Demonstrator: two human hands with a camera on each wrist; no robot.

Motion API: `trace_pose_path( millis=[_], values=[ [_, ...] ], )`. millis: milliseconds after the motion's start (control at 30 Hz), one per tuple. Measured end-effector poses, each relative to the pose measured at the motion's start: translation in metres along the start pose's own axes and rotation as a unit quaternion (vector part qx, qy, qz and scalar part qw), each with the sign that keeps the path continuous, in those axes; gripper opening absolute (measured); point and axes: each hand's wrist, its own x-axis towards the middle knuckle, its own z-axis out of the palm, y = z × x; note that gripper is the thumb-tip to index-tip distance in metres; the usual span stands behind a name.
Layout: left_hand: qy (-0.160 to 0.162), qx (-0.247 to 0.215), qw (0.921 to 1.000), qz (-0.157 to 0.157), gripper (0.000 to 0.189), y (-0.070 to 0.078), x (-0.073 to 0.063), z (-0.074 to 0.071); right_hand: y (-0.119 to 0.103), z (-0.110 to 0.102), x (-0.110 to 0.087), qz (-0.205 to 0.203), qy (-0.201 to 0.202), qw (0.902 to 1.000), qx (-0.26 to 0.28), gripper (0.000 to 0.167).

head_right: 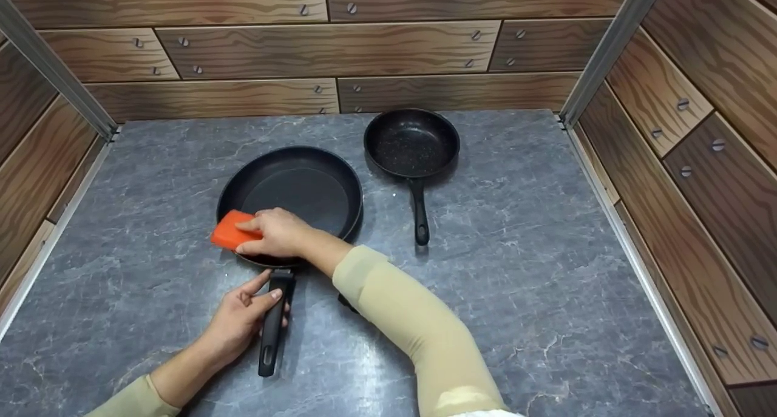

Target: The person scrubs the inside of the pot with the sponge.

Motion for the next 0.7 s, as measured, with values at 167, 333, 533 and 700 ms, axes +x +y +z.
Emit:
trace_pose_path(
  millis=[167,333,533,700],
  values=[
    [-0.002,-0.005,1.0000,0.003,0.085,-0.001,0.000,0.000,-0.004,0.004,0.007,0.022,0.022,0.9995,-0.005,0.061],
    [-0.009,-0.012,0.9999,0.009,0.083,-0.002,0.000,0.001,-0.006,0.009,0.015,0.047,0.045,0.9978,-0.012,0.062],
    [-0.009,-0.020,0.9997,0.005,0.086,-0.002,0.001,0.001,-0.007,0.011,0.023,0.055,0.070,0.9960,-0.007,0.063],
    [-0.003,-0.017,0.9999,0.001,0.087,-0.002,0.001,0.001,-0.007,0.012,0.029,0.059,0.089,0.9942,-0.006,0.064]
  ],
)
